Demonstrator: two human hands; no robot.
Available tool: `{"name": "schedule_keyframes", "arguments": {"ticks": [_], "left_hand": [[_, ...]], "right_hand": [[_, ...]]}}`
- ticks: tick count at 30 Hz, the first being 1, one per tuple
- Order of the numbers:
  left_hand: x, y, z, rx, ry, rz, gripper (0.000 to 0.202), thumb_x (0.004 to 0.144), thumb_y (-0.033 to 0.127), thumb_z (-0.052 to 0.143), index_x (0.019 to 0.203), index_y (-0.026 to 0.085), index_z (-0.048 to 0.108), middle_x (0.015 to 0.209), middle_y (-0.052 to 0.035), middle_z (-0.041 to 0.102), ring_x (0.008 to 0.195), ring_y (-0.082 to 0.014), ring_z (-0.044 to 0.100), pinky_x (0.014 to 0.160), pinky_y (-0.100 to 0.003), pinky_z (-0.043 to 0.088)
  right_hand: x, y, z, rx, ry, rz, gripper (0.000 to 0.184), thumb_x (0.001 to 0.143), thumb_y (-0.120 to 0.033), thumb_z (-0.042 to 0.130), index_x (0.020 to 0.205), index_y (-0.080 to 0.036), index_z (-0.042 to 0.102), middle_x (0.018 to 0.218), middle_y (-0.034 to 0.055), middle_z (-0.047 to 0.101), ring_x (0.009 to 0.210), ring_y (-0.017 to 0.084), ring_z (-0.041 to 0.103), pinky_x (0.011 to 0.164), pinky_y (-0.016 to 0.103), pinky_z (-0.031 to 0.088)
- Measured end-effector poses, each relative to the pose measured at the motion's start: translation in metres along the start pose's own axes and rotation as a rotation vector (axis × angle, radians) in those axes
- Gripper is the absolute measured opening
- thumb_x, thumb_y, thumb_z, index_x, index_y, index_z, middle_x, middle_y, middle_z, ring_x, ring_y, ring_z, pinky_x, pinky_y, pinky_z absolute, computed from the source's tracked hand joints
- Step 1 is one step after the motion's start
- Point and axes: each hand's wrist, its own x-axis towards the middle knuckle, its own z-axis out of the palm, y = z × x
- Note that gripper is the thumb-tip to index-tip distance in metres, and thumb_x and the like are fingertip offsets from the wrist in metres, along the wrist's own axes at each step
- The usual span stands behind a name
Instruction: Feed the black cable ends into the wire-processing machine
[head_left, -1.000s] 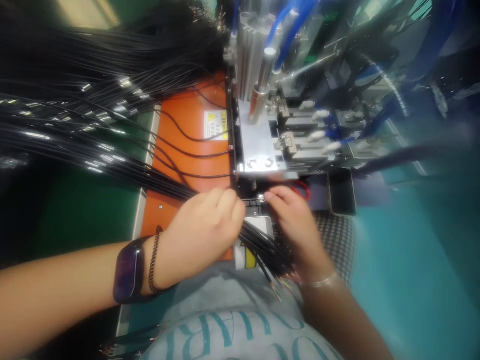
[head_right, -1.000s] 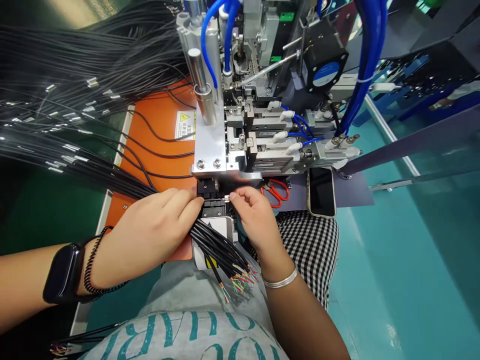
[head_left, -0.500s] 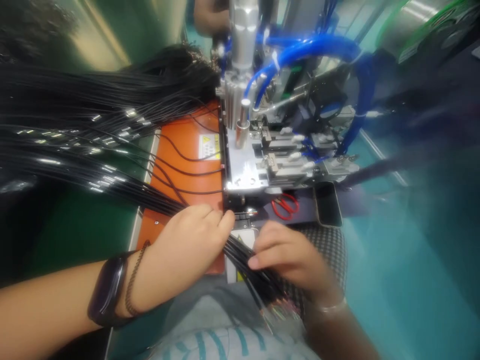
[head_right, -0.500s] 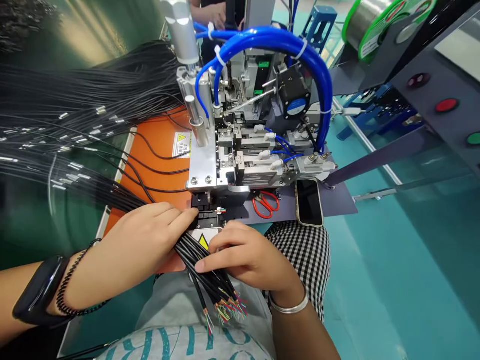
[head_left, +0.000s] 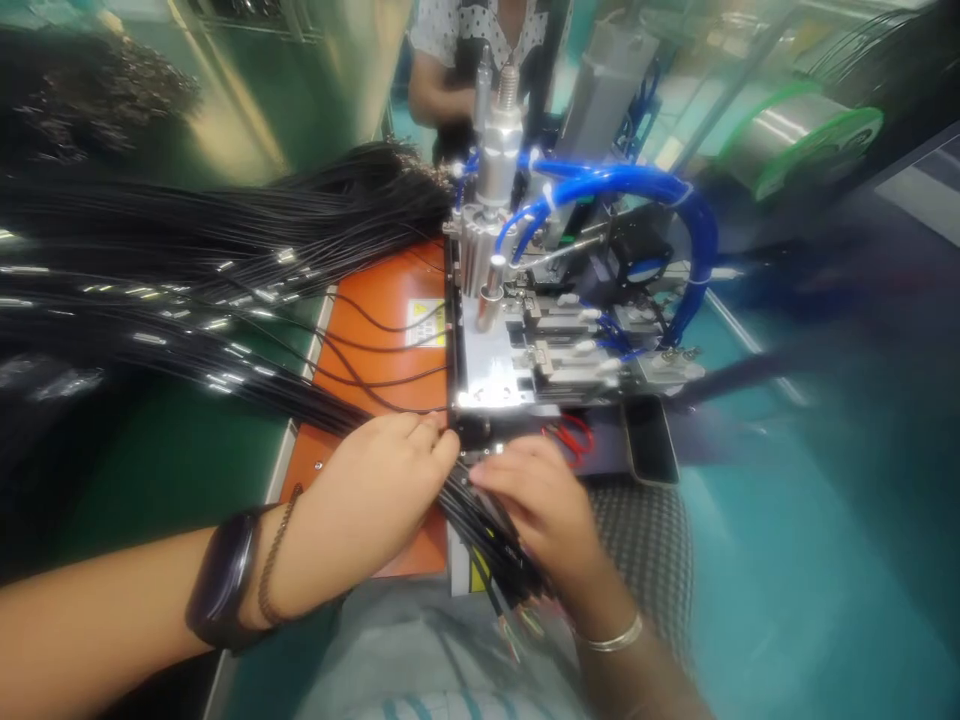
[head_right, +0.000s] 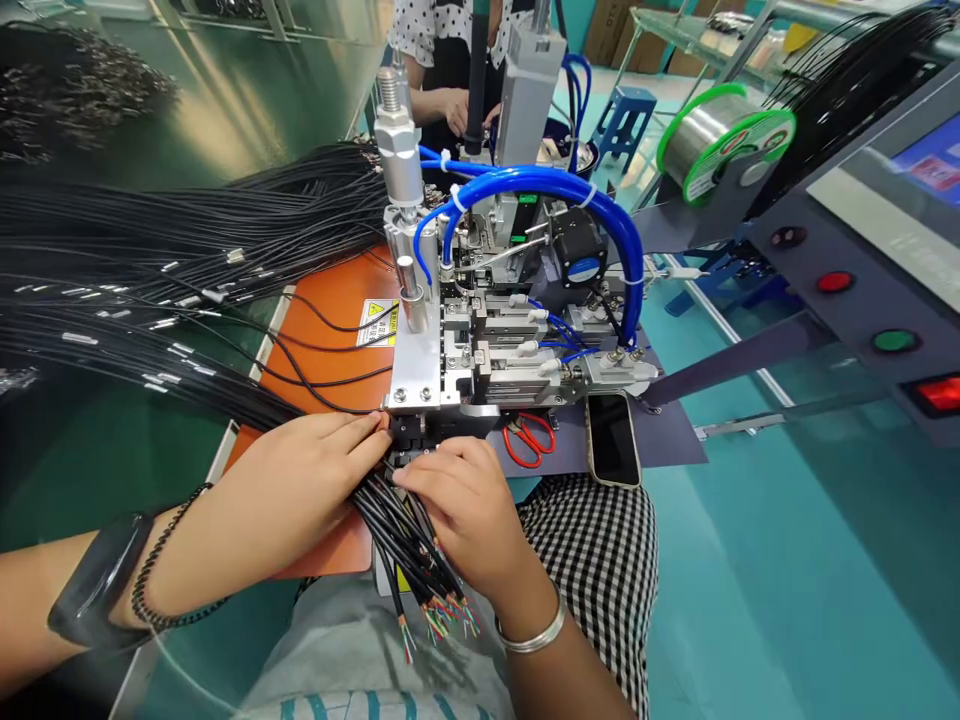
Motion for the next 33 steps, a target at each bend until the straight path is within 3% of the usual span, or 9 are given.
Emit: {"name": "schedule_keyframes", "arguments": {"ticks": [4, 8, 11, 15, 17, 20, 24, 28, 33], "left_hand": [[-0.003, 0.003, -0.002, 0.006, 0.161, 0.135, 0.035, 0.082, 0.007, 0.046, 0.116, 0.007, 0.057, 0.11, -0.0143, 0.063, 0.1, -0.0266, 0.059, 0.087, -0.042, 0.052], [-0.005, 0.004, 0.007, 0.005, 0.283, 0.215, 0.024, 0.085, 0.01, 0.044, 0.102, 0.007, 0.061, 0.101, -0.0134, 0.065, 0.097, -0.0263, 0.06, 0.082, -0.041, 0.054], [-0.003, 0.002, 0.015, 0.006, 0.273, 0.177, 0.016, 0.084, 0.008, 0.047, 0.09, 0.01, 0.062, 0.094, -0.0121, 0.065, 0.092, -0.0258, 0.061, 0.078, -0.041, 0.055], [0.0, -0.002, 0.015, 0.005, 0.256, 0.119, 0.011, 0.084, 0.01, 0.049, 0.078, 0.012, 0.058, 0.086, -0.0099, 0.065, 0.089, -0.0244, 0.062, 0.08, -0.042, 0.054], [0.0, -0.002, 0.012, -0.03, 0.304, 0.158, 0.014, 0.087, 0.018, 0.048, 0.079, 0.012, 0.058, 0.096, -0.0125, 0.066, 0.094, -0.0257, 0.061, 0.083, -0.043, 0.054], [-0.002, 0.001, 0.01, -0.121, 0.377, 0.282, 0.027, 0.09, 0.026, 0.042, 0.105, 0.009, 0.057, 0.125, -0.017, 0.056, 0.111, -0.0286, 0.056, 0.091, -0.044, 0.051], [-0.004, 0.002, 0.012, -0.19, 0.334, 0.284, 0.042, 0.089, 0.021, 0.04, 0.127, 0.004, 0.044, 0.121, -0.0176, 0.059, 0.111, -0.025, 0.056, 0.093, -0.041, 0.05], [-0.003, 0.0, 0.012, -0.208, 0.222, 0.216, 0.039, 0.086, 0.016, 0.045, 0.125, 0.01, 0.047, 0.104, -0.0123, 0.065, 0.094, -0.0219, 0.062, 0.078, -0.037, 0.054], [-0.003, 0.0, 0.009, -0.264, 0.091, 0.126, 0.028, 0.087, 0.016, 0.047, 0.113, 0.017, 0.056, 0.101, -0.0074, 0.064, 0.092, -0.0209, 0.059, 0.077, -0.035, 0.05]], "right_hand": [[0.009, 0.001, 0.003, 0.005, 0.053, 0.089, 0.018, 0.084, -0.012, 0.06, 0.095, -0.024, 0.068, 0.09, 0.0004, 0.072, 0.087, 0.018, 0.054, 0.079, 0.035, 0.047], [0.009, 0.002, 0.003, 0.065, 0.05, 0.129, 0.019, 0.084, -0.012, 0.061, 0.095, -0.026, 0.068, 0.09, 0.0007, 0.071, 0.086, 0.018, 0.056, 0.079, 0.035, 0.047], [0.003, 0.002, 0.003, 0.189, 0.108, 0.189, 0.024, 0.081, -0.014, 0.065, 0.102, -0.027, 0.065, 0.087, 0.0011, 0.068, 0.082, 0.017, 0.058, 0.075, 0.034, 0.049], [-0.006, 0.002, 0.002, 0.335, 0.278, 0.208, 0.019, 0.077, -0.011, 0.068, 0.088, -0.026, 0.065, 0.081, -0.0002, 0.065, 0.079, 0.016, 0.06, 0.072, 0.03, 0.05], [-0.006, 0.001, 0.002, 0.311, 0.289, 0.208, 0.018, 0.077, -0.009, 0.066, 0.085, -0.025, 0.066, 0.082, 0.0002, 0.067, 0.08, 0.016, 0.061, 0.073, 0.03, 0.051], [-0.001, -0.001, 0.002, 0.251, 0.213, 0.205, 0.017, 0.081, -0.01, 0.062, 0.087, -0.025, 0.067, 0.086, 0.0016, 0.07, 0.082, 0.016, 0.063, 0.075, 0.031, 0.052], [0.005, -0.004, 0.003, 0.213, 0.109, 0.111, 0.022, 0.084, -0.009, 0.055, 0.093, -0.023, 0.069, 0.09, 0.0035, 0.072, 0.085, 0.017, 0.065, 0.078, 0.032, 0.052], [0.004, -0.004, 0.004, 0.183, 0.19, 0.152, 0.018, 0.082, -0.01, 0.058, 0.089, -0.023, 0.069, 0.083, 0.0027, 0.072, 0.079, 0.016, 0.065, 0.072, 0.03, 0.053], [-0.002, -0.005, 0.002, 0.133, 0.249, 0.26, 0.009, 0.078, -0.014, 0.066, 0.082, -0.022, 0.068, 0.078, 0.0026, 0.068, 0.076, 0.017, 0.062, 0.07, 0.032, 0.052]]}}
